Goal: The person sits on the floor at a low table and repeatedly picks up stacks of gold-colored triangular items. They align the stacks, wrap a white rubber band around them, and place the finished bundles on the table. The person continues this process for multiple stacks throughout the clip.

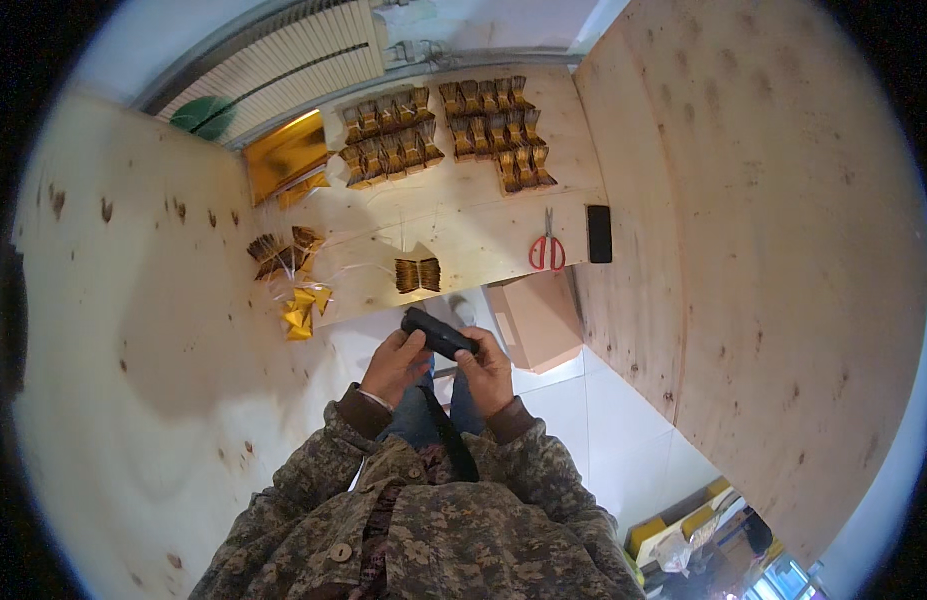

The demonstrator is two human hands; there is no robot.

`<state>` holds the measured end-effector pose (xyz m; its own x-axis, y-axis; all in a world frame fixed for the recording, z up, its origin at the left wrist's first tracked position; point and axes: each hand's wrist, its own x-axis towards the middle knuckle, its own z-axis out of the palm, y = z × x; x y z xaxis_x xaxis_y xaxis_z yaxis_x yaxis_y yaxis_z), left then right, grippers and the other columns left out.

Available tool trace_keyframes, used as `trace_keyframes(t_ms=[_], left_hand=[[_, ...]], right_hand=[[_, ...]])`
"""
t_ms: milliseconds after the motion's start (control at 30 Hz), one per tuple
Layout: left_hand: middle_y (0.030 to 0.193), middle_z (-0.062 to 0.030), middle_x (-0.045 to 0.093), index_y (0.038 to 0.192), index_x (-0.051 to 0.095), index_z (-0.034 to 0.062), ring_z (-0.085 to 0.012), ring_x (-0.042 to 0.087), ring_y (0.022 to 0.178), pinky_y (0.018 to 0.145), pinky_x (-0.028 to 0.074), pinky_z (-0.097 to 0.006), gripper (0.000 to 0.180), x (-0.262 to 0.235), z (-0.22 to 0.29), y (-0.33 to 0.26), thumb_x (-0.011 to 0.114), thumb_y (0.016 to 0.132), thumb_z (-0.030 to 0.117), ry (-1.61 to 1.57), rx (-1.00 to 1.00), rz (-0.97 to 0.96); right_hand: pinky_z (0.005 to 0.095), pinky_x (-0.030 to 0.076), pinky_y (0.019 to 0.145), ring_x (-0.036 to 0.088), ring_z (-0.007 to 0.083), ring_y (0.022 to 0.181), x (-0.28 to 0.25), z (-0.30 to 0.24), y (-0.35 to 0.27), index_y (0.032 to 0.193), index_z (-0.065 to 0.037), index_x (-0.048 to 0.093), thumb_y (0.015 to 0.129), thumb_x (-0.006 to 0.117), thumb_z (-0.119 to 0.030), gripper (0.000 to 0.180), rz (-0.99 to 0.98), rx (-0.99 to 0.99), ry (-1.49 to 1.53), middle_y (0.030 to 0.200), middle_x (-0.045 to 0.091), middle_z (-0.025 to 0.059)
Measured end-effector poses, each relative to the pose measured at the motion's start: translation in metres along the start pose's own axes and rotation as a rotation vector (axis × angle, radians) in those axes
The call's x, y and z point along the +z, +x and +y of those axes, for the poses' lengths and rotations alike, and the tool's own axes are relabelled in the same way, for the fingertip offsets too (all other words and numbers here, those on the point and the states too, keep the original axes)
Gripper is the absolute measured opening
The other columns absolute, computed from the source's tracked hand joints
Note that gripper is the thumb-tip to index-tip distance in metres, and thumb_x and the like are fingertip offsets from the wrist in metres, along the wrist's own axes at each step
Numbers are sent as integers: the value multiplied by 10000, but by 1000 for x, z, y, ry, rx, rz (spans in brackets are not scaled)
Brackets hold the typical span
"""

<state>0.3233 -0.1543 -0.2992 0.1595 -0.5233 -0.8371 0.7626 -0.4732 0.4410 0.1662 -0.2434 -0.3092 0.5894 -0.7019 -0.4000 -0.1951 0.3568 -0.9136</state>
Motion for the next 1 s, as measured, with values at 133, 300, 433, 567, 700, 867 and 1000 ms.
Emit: trace_keyframes(t_ms=[133, 300, 433, 567, 700, 867, 1000], left_hand=[[1036, -46, 584, 1146, 527, 65, -139, 586, 914, 809, 509, -312, 421, 6, -11, 49, 609, 946, 426, -27, -46, 2], [972, -65, 592, 1115, 544, 63, -166, 626, 849, 764, 551, -321, 403, 28, -30, 110, 608, 938, 419, -79, -121, 54], [912, -49, 601, 1101, 551, 73, -161, 625, 795, 731, 554, -330, 424, 55, -52, 155, 636, 912, 443, 36, -163, 79], [932, -44, 601, 1061, 571, 70, -141, 613, 797, 723, 542, -310, 345, 61, -89, 198, 597, 950, 395, 155, -143, -34], [814, -44, 604, 1053, 616, 15, -125, 584, 764, 694, 497, -268, 282, 3, -149, 203, 622, 940, 274, 265, 16, -63], [987, -168, 611, 1031, 623, 36, -352, 590, 951, 831, 498, -427, 308, -105, -195, 153, 726, 777, 176, 1199, 364, 215], [1079, -192, 574, 1082, 583, 24, -360, 552, 1045, 882, 476, -434, 364, -150, -203, 110, 722, 780, 174, 1338, -59, 202]], right_hand=[[239, 490, 740, 563, 101, 911, -20, 30, 23, 1281, -55, 506, 952, 600, -99, 345, 58, 169, 172, 1082, 589, 16], [287, 521, 764, 600, 200, 937, -40, 47, 45, 1343, -45, 438, 779, 762, -77, 651, 90, 52, -503, 1175, 531, 108], [344, 530, 778, 598, 293, 997, -68, 75, 63, 1326, -59, 453, 660, 811, -53, 757, 226, -71, -832, 1185, 530, 145], [402, 484, 896, 563, 346, 1054, -113, 142, 64, 1247, -30, 532, 695, 813, -142, 630, 405, 19, -840, 1149, 534, 166], [460, 452, 898, 534, 380, 1022, -158, 278, 68, 1234, -67, 582, 705, 815, -308, 626, 664, 518, -724, 1083, 540, 215], [534, 482, 869, 592, 433, 949, -224, 478, 103, 1119, -74, 655, 615, 812, -478, 665, 737, 843, -646, 1033, 611, 244], [515, 482, 873, 600, 426, 939, -262, 594, 133, 1093, -61, 659, 622, 806, -448, 627, 857, 897, -645, 1011, 627, 249]])
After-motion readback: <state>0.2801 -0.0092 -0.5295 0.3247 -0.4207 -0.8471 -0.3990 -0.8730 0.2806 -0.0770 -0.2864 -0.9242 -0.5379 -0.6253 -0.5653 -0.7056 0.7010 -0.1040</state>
